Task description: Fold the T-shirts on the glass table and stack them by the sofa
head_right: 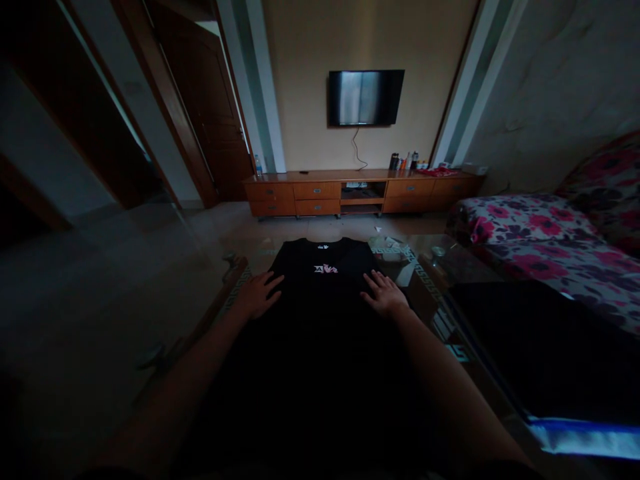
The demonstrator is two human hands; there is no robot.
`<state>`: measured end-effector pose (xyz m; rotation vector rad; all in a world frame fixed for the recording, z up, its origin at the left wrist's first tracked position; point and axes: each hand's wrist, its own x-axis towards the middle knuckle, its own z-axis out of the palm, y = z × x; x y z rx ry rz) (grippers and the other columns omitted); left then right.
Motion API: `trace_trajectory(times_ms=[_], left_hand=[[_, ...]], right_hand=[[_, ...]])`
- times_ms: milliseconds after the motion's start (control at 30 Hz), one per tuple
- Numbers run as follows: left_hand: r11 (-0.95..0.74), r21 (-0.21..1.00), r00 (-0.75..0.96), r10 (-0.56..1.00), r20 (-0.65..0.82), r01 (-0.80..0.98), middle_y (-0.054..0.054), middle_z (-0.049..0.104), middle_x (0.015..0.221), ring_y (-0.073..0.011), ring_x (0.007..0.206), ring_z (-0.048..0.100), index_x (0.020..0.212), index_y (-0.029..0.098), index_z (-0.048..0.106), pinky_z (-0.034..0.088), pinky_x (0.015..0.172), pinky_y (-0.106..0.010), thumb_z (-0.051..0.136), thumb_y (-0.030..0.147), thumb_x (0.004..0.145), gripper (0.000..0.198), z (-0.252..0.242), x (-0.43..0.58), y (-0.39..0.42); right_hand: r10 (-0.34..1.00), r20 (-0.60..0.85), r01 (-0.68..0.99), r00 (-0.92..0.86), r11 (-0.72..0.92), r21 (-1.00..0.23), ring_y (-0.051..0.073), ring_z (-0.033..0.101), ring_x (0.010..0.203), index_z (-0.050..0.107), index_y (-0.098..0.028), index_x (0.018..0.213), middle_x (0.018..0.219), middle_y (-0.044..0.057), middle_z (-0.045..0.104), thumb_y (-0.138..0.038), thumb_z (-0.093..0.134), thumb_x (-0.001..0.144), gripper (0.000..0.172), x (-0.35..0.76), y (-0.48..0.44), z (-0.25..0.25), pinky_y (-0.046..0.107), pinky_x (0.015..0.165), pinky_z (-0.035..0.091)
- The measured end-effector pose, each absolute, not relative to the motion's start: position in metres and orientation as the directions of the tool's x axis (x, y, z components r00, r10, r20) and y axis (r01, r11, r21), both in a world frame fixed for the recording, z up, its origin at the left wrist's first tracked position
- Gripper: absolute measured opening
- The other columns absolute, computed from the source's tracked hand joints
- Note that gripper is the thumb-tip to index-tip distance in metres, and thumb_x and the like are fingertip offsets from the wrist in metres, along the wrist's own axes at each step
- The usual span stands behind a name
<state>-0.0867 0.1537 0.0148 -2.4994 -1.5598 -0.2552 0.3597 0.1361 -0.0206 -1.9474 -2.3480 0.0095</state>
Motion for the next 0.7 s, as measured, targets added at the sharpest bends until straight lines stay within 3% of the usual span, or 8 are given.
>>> trace_trajectory(times_ms=[133,233,333,400,533,700], left_hand=[[-0.44,-0.144,0.463,0.839,0.287,0.886,-0.011,0.063,0.12,-0.0271,0.114,0.056,0.129,0.027,0.063,0.038,0.098,-0.042,0.038,0.04,0.102,0.038,0.021,-0.082,0.15],[-0.419,-0.159,0.447,0.854,0.267,0.894,-0.013,0.064,0.107,-0.0269,0.106,0.058,0.109,0.02,0.068,0.04,0.095,-0.042,0.037,0.032,0.103,0.034,0.021,-0.076,0.142],[-0.315,-0.08,0.325,0.923,0.209,0.946,-0.017,0.064,0.108,-0.0289,0.104,0.059,0.108,0.017,0.067,0.042,0.093,-0.045,0.035,0.025,0.102,0.034,0.021,-0.067,0.132],[-0.232,-0.019,0.232,0.959,0.162,0.972,-0.02,0.063,0.111,-0.0303,0.105,0.06,0.112,0.016,0.066,0.044,0.091,-0.045,0.034,0.022,0.101,0.035,0.022,-0.063,0.124],[-0.185,0.013,0.182,0.973,0.141,0.983,-0.019,0.064,0.11,-0.0303,0.103,0.062,0.123,0.014,0.062,0.046,0.09,-0.044,0.035,0.024,0.1,0.037,0.034,-0.063,0.1],[-0.125,-0.006,0.124,0.983,0.136,0.992,-0.017,0.06,0.125,-0.0312,0.119,0.056,0.123,0.019,0.062,0.044,0.101,-0.045,0.047,0.024,0.091,0.036,0.054,-0.08,0.055]], right_hand=[[0.977,0.094,0.981,-0.194,0.195,-0.008,0.026,0.022,0.152,0.028,-0.024,0.159,0.165,0.009,0.024,-0.063,0.029,0.098,0.073,0.352,0.133,-0.009,0.044,0.122,0.018],[0.974,0.179,0.99,-0.142,0.136,0.048,0.032,0.035,0.143,0.047,-0.019,0.149,0.154,0.015,0.043,-0.055,0.035,0.098,0.063,0.342,0.12,0.003,0.048,0.118,0.021],[0.958,0.278,0.996,0.069,-0.083,0.04,0.037,0.046,0.128,0.06,-0.012,0.132,0.134,0.023,0.056,-0.041,0.035,0.098,0.051,0.332,0.102,0.011,0.053,0.108,0.028],[0.949,0.259,0.982,0.183,-0.191,0.007,0.036,0.052,0.119,0.062,-0.011,0.125,0.126,0.023,0.06,-0.034,0.034,0.098,0.045,0.329,0.091,0.013,0.05,0.101,0.035],[0.984,0.114,0.991,0.136,-0.134,-0.03,0.032,0.053,0.119,0.063,-0.015,0.121,0.127,0.019,0.06,-0.03,0.036,0.096,0.039,0.332,0.071,0.018,0.044,0.096,0.039],[0.995,0.029,0.993,0.091,-0.088,-0.073,0.03,0.054,0.122,0.061,-0.019,0.129,0.134,0.015,0.059,-0.03,0.043,0.093,0.042,0.335,0.035,0.028,0.044,0.097,0.041]])
